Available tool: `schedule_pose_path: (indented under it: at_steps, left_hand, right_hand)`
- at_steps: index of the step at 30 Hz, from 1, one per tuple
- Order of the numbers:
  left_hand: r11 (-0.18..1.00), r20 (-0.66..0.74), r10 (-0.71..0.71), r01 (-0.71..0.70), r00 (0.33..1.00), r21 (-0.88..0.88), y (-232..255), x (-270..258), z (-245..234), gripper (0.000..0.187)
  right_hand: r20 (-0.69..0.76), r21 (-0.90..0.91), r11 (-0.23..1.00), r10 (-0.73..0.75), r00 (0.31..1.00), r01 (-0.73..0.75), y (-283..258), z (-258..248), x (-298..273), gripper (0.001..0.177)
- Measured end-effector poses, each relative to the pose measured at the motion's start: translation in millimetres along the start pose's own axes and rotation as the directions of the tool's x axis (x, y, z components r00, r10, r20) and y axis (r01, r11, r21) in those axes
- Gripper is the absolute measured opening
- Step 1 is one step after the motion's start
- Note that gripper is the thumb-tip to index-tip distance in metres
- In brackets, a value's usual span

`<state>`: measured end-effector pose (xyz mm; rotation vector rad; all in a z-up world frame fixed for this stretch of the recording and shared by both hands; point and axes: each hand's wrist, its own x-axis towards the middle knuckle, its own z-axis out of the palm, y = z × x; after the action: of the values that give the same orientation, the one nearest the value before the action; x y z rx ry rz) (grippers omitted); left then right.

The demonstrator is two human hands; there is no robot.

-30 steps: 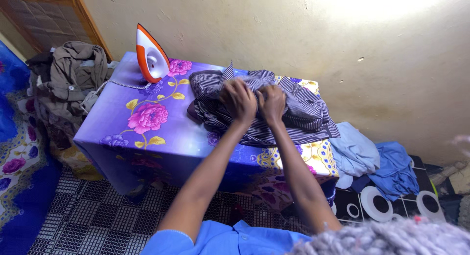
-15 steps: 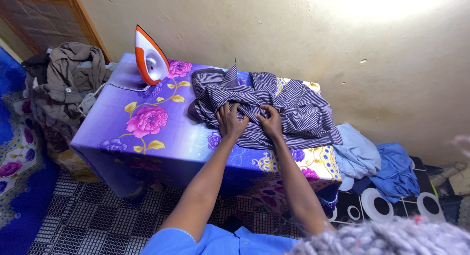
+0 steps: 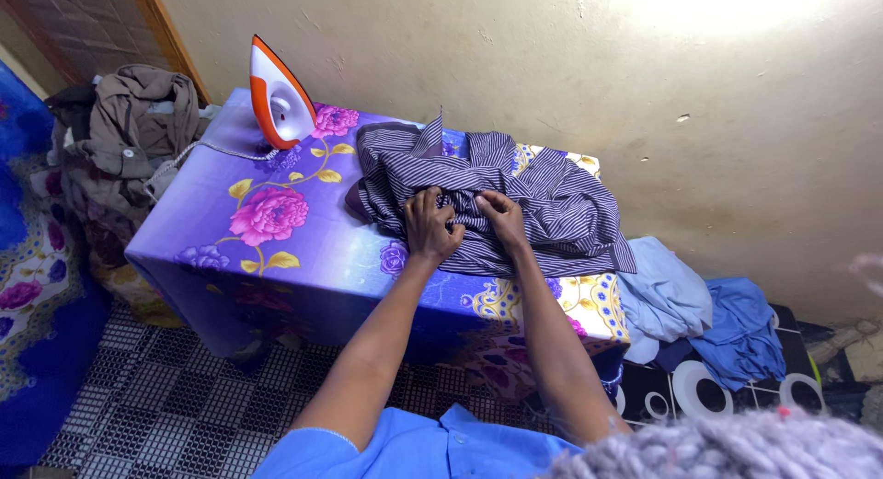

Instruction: The person buttons a striped shirt on a floral-patterned table. They align the placket, insert buttons through buttonholes, and smooth the fabric. An iron is visible on the table but not used.

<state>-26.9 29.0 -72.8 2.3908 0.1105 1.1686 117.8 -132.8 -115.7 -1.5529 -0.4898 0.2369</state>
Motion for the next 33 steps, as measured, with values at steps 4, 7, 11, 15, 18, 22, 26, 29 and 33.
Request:
schedule_pose_path:
  at_steps: [4, 7, 11, 15, 18, 22, 26, 29, 33]
  left_hand:
    - [0.997, 0.015, 0.059, -0.059, 0.998, 0.042, 6.2, -7.7, -1.9, 0.024]
    - [0.994, 0.032, 0.092, -0.094, 0.995, 0.055, 6.4, -9.7, -1.8, 0.023]
    - [0.992, 0.045, 0.097, -0.1, 0.994, 0.08, 5.9, -12.4, 0.2, 0.023]
    - [0.989, 0.02, 0.063, -0.065, 0.998, 0.135, 2.2, -11.8, 6.4, 0.024]
    - [0.986, -0.004, 0.048, -0.047, 0.999, 0.162, -0.6, -17.2, 15.1, 0.019]
    - [0.985, -0.011, 0.048, -0.045, 0.999, 0.167, -6.9, -18.1, 20.5, 0.012]
    - [0.98, -0.028, 0.033, -0.027, 0.999, 0.195, -2.1, -15.6, 14.8, 0.019]
    - [0.991, -0.065, 0.034, -0.025, 0.997, 0.132, 7.7, -11.1, 2.5, 0.025]
    - [0.965, -0.233, -0.261, 0.263, 0.937, -0.026, 48.7, 14.8, -4.4, 0.037]
  right_hand:
    - [0.049, -0.298, 0.942, -0.148, 0.988, 0.156, -19.0, 5.4, -7.9, 0.05]
    - [0.007, -0.466, 0.868, -0.192, 0.981, 0.173, -15.5, 13.9, -9.2, 0.037]
    - [-0.066, -0.478, 0.87, -0.178, 0.982, 0.126, 2.3, 11.8, -0.7, 0.021]
    - [0.149, -0.58, 0.806, -0.037, 0.988, 0.118, -49.6, -4.8, 18.0, 0.021]
    - [0.177, -0.846, 0.432, -0.328, 0.928, 0.314, -145.9, -24.5, 24.5, 0.025]
    - [0.092, -0.789, 0.488, -0.507, 0.857, 0.374, -213.7, -31.7, 29.4, 0.016]
    - [-0.214, -0.632, 0.774, -0.223, 0.951, 0.039, -197.8, -27.5, 44.2, 0.019]
    - [-0.289, -0.684, 0.729, -0.276, 0.917, 0.004, -186.2, -23.6, 42.4, 0.02]
    - [-0.3, -0.703, 0.711, -0.336, 0.893, 0.031, -194.4, -15.3, 29.9, 0.018]
